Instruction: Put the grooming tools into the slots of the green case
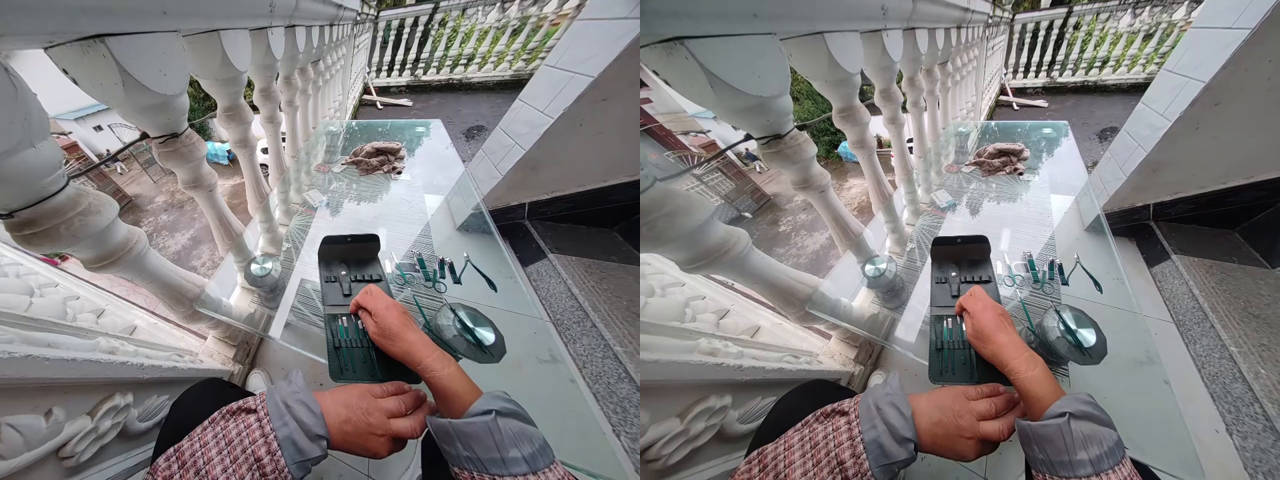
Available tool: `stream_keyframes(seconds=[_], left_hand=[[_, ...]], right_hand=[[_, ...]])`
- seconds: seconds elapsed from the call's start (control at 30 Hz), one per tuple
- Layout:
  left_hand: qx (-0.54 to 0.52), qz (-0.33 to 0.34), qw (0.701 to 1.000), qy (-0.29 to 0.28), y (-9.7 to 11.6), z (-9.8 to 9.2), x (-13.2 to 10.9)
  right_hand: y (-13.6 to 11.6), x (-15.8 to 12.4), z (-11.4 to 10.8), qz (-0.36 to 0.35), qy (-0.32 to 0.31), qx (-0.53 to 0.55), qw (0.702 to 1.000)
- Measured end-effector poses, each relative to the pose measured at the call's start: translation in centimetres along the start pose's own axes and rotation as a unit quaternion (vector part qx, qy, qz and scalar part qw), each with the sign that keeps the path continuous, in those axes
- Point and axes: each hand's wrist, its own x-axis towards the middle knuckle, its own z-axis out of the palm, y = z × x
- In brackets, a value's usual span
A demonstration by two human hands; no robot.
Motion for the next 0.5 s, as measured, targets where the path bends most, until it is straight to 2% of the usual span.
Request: stream_keyframes(seconds=[0.5], left_hand=[[0.002,0.005,1.000,-0.013,-0.12,-0.41,0.08]], right_hand=[[0.47,-0.04,0.06,-0.005,0.022,0.025,0.999]])
